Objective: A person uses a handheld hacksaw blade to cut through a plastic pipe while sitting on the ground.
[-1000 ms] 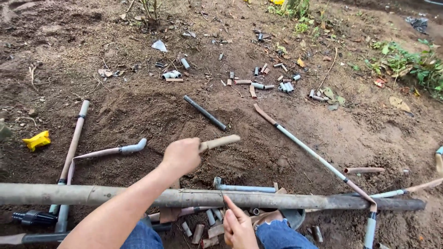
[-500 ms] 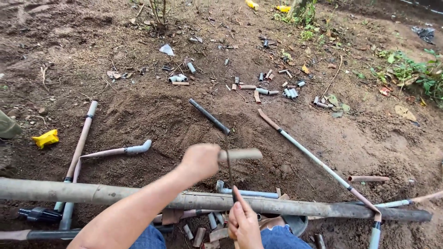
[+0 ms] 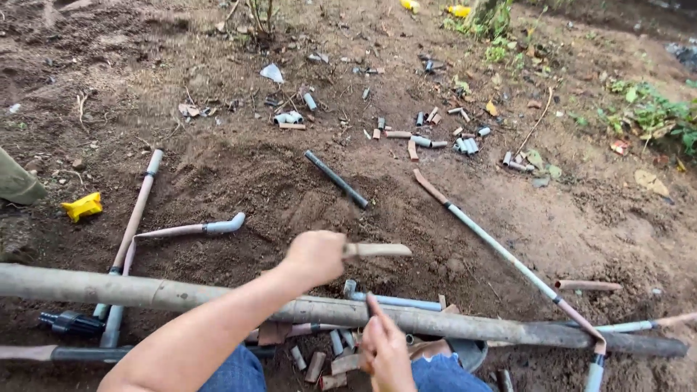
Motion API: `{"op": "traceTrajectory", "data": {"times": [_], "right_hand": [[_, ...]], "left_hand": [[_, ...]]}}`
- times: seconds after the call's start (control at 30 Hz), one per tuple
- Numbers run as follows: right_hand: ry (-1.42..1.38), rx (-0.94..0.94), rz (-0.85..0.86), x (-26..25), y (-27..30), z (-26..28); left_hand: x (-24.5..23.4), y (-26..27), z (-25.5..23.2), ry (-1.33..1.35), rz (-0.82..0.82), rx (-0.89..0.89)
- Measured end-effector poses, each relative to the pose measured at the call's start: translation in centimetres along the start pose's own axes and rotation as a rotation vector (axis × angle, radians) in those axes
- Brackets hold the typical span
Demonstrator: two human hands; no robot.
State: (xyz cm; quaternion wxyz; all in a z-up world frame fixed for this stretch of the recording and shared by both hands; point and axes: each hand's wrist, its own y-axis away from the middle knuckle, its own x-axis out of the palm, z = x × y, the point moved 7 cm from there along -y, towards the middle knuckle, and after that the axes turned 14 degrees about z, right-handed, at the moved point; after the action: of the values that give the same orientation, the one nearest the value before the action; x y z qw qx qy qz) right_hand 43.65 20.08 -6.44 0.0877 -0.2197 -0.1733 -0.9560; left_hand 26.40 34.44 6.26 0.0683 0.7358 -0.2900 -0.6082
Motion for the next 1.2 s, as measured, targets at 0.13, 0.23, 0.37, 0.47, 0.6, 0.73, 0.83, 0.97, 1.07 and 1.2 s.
{"op": "traceTrajectory", "data": {"times": [0.13, 0.23, 0.37, 0.47, 0.6, 0.73, 0.83, 0.97, 1.07, 1.2], "right_hand": [[-0.085, -0.084, -0.005, 0.0, 0.3, 0.5], [-0.011, -0.058, 0.094, 0.0, 0.3, -0.5], [-0.064, -0.031, 0.028, 0.6, 0.5, -0.1], [-0.064, -0.013, 0.030, 0.6, 0.4, 0.0], [-0.058, 0.051, -0.002, 1.6, 1.3, 0.5], [0.006, 0.037, -0.022, 3.1, 2.4, 2.3], [0.038, 0.112, -0.003, 3.7, 2.5, 1.9], [0.051, 0.041, 0.064, 3.9, 1.8, 1.7], [0.197, 0.012, 0.080, 4.4, 2.2, 2.3], [0.428, 0.027, 0.114, 4.7, 2.6, 3.7]], "left_hand": [[-2.6, -0.7, 0.0, 0.023, -0.260, 0.127], [-3.6, -0.2, 2.6, 0.154, -0.056, -0.138], [-1.5, -1.1, 1.5, 0.046, 0.001, -0.050], [-2.5, -1.6, 3.2, 0.094, -0.147, -0.036], [-0.4, -2.5, 3.9, 0.123, -0.213, -0.010], [-1.9, -2.6, 3.7, 0.082, -0.091, -0.024], [-2.2, -3.6, 6.1, 0.090, -0.069, -0.166], [-1.3, -3.2, 7.1, 0.139, -0.068, -0.181], [-2.5, -2.1, 6.2, 0.076, -0.027, -0.201], [-3.2, -1.2, 7.6, 0.049, 0.020, -0.258]]}}
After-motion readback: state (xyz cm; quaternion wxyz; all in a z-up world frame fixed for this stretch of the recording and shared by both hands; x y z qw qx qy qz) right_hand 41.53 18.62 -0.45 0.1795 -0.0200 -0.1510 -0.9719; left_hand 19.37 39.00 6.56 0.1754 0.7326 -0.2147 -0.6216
